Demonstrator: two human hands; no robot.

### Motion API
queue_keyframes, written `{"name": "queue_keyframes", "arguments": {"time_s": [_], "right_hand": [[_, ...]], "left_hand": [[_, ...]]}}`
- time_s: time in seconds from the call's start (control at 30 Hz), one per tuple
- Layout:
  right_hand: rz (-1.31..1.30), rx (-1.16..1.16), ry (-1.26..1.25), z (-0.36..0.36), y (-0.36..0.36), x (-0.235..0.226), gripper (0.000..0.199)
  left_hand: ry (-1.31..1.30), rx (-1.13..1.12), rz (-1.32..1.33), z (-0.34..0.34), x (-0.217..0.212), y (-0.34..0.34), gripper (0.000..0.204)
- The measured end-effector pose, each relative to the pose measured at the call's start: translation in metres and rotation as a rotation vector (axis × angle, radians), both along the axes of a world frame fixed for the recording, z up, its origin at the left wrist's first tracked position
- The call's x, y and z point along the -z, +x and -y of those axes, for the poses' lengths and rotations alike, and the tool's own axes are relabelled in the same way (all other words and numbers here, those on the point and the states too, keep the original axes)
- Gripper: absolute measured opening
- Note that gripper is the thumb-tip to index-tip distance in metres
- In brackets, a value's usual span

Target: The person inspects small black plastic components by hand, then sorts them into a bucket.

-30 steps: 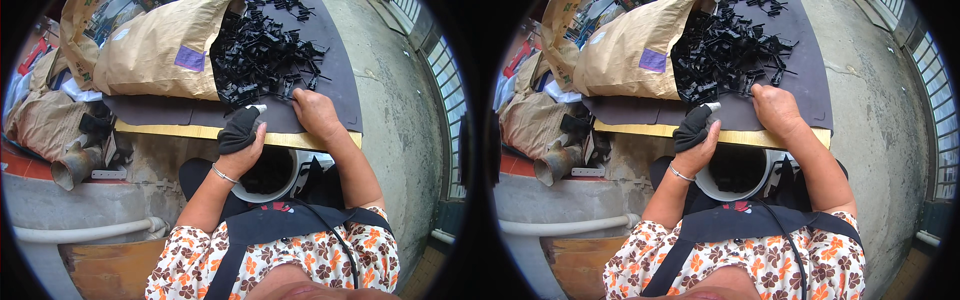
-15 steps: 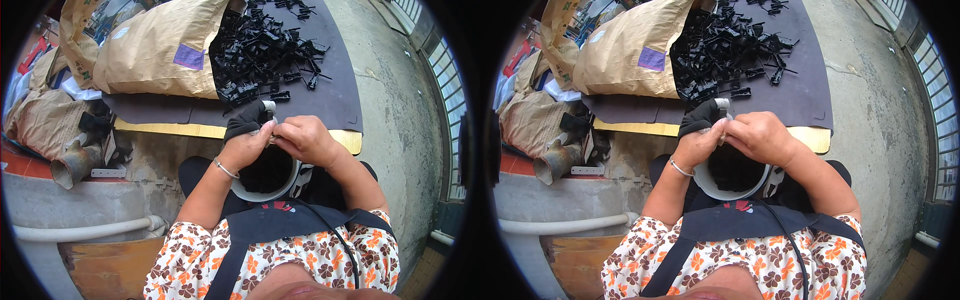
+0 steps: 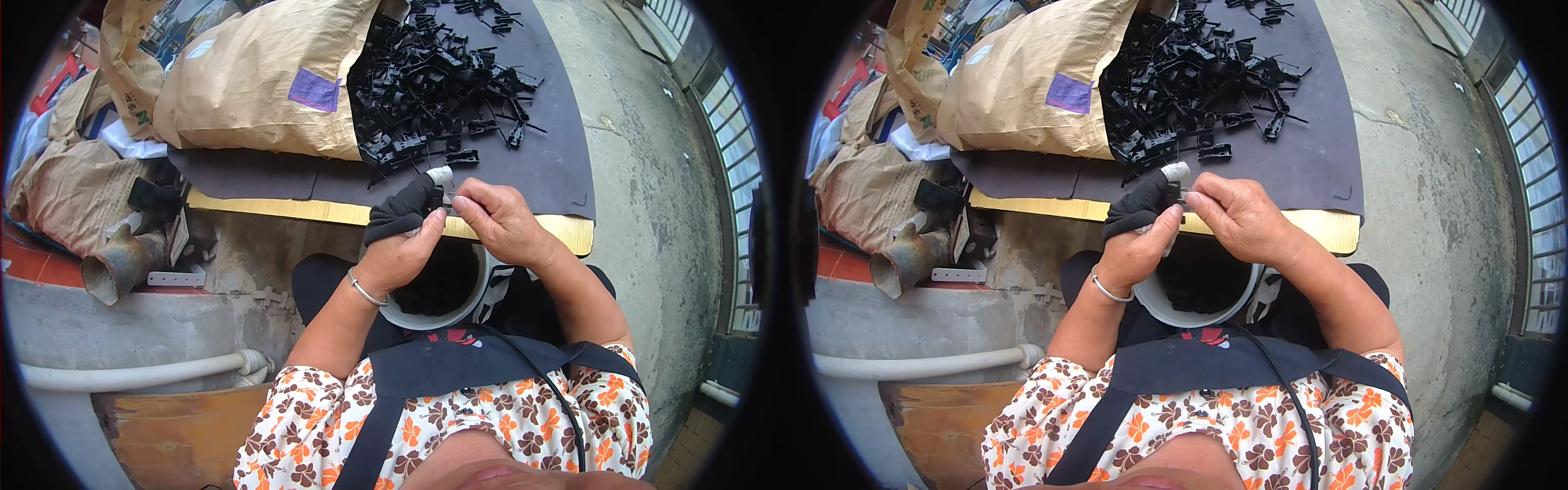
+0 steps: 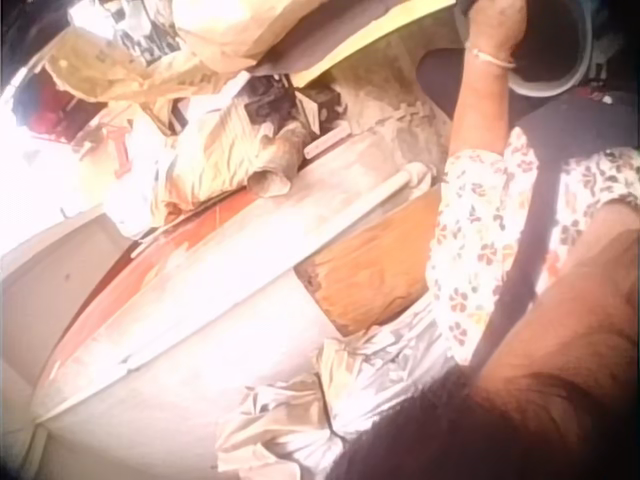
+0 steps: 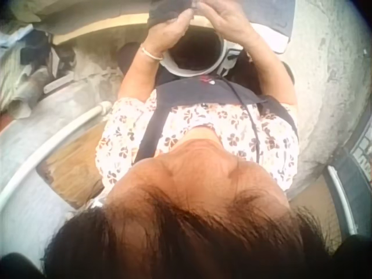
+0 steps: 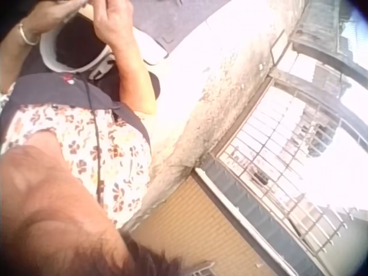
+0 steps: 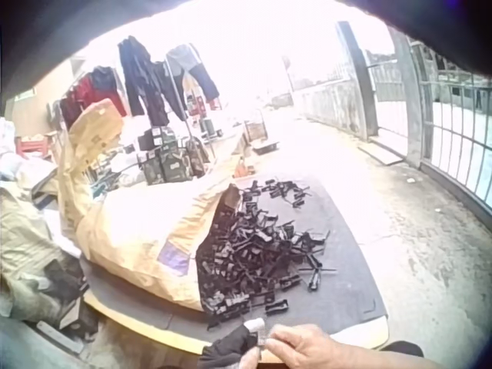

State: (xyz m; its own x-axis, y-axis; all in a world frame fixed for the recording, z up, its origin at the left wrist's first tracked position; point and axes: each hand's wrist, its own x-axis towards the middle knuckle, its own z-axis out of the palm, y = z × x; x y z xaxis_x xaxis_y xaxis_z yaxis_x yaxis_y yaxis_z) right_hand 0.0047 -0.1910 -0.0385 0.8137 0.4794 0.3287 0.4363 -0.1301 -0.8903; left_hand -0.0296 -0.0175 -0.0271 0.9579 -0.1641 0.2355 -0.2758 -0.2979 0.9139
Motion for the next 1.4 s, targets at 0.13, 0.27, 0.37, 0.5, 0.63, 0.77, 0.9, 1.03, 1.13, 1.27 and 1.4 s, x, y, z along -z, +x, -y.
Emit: {"name": "queue_keyframes", "arguments": {"time_s": [0.13,0.27,0.37,0.5,0.63,0.77,0.9,1.03,1.13,1.27,1.4], "right_hand": [[0.034,0.055,-0.047,-0.005,-0.003,0.002,0.016],[0.064,0.11,-0.065,-0.006,-0.004,0.004,0.016],[0.003,0.123,-0.032,-0.011,-0.007,0.005,0.018],[-0.088,0.145,0.075,-0.017,-0.008,0.01,0.02],[-0.108,0.096,0.119,-0.013,-0.005,0.015,0.02],[-0.162,0.034,0.171,0.002,0.002,0.005,0.013],[-0.266,-0.099,-0.144,0.004,0.002,0.0,0.015],[0.093,0.001,-0.062,0.006,0.008,0.009,0.01],[0.216,-0.003,0.056,0.004,0.008,0.009,0.01],[-0.291,-0.028,0.238,-0.003,-0.002,0.001,0.013],[-0.085,-0.019,-0.05,0.004,0.0,-0.009,0.016]], "left_hand": [[0.005,0.015,0.088,0.002,0.006,0.001,0.033],[-0.029,0.046,0.057,0.009,0.007,0.003,0.032],[-0.061,-0.009,0.081,0.01,0.015,0.0,0.032],[0.062,-0.098,0.238,0.014,0.016,-0.003,0.033],[-0.015,-0.073,0.19,0.015,0.012,-0.001,0.032],[-0.262,-0.002,-0.121,0.004,-0.003,-0.003,0.031],[-0.412,0.042,-0.228,-0.01,-0.002,-0.002,0.037],[-0.294,-0.064,-0.187,-0.006,0.003,0.001,0.037],[-0.239,0.018,-0.267,-0.004,0.0,-0.003,0.03],[-0.372,0.23,-0.376,-0.003,-0.003,-0.008,0.027],[-0.283,0.098,-0.241,-0.001,0.008,-0.007,0.024]]}}
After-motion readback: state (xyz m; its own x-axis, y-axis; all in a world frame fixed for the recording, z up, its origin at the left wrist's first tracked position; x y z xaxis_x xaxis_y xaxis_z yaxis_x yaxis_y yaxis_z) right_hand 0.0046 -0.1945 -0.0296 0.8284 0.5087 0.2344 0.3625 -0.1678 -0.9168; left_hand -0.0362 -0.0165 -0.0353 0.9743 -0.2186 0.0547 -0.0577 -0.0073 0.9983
